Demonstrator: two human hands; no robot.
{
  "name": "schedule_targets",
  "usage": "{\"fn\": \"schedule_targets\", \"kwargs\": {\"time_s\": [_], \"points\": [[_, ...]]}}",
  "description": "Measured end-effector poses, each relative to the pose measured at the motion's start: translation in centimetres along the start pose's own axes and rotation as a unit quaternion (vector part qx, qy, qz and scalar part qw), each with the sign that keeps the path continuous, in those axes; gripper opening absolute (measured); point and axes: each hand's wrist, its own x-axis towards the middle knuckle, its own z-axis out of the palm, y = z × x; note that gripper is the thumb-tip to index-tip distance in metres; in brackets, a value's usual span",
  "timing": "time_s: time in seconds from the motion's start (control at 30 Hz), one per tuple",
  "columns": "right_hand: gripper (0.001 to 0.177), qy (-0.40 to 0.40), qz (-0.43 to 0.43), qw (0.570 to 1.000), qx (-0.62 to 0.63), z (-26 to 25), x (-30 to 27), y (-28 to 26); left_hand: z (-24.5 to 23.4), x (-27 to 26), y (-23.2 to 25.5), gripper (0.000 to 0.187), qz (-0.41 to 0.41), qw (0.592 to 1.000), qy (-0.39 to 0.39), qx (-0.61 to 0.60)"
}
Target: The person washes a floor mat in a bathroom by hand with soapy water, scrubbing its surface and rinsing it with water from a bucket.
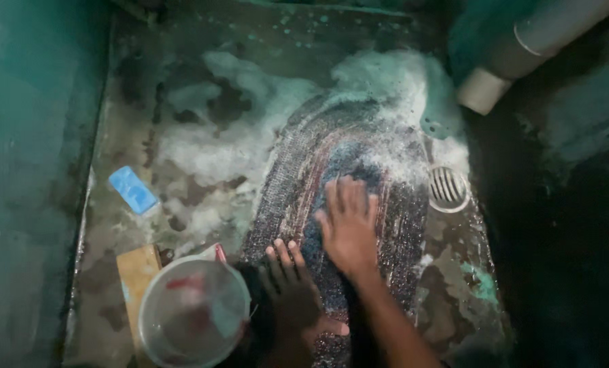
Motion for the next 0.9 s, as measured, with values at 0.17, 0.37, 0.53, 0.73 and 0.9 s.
{"fn": "schedule_targets", "kwargs": {"time_s": [0.17,0.37,0.53,0.73,0.9], "points": [[0.064,-0.137,-0.234,0.961,0.056,-2.7,-3.3,0.6,1.0,-0.7,-0.4,0.178,-0.004,0.989,-0.139,0.039],[0.064,-0.158,-0.075,0.962,0.21,-4.2,1.3,12.2,-2.4,0.8,0.1,0.18,-0.039,0.927,-0.367,0.07],[0.076,0.026,0.113,0.991,0.069,0.3,1.7,7.4,0.9,-0.4,0.0,0.134,-0.022,0.994,-0.098,0.053],[0.07,-0.072,-0.124,0.983,0.116,-2.3,-5.2,-1.5,3.6,-1.9,-0.8,0.084,0.02,0.989,-0.067,0.134],[0.067,-0.28,-0.145,0.949,0.018,-5.0,-2.7,4.4,2.9,-1.4,-0.9,0.104,-0.022,0.992,-0.122,0.014]]}}
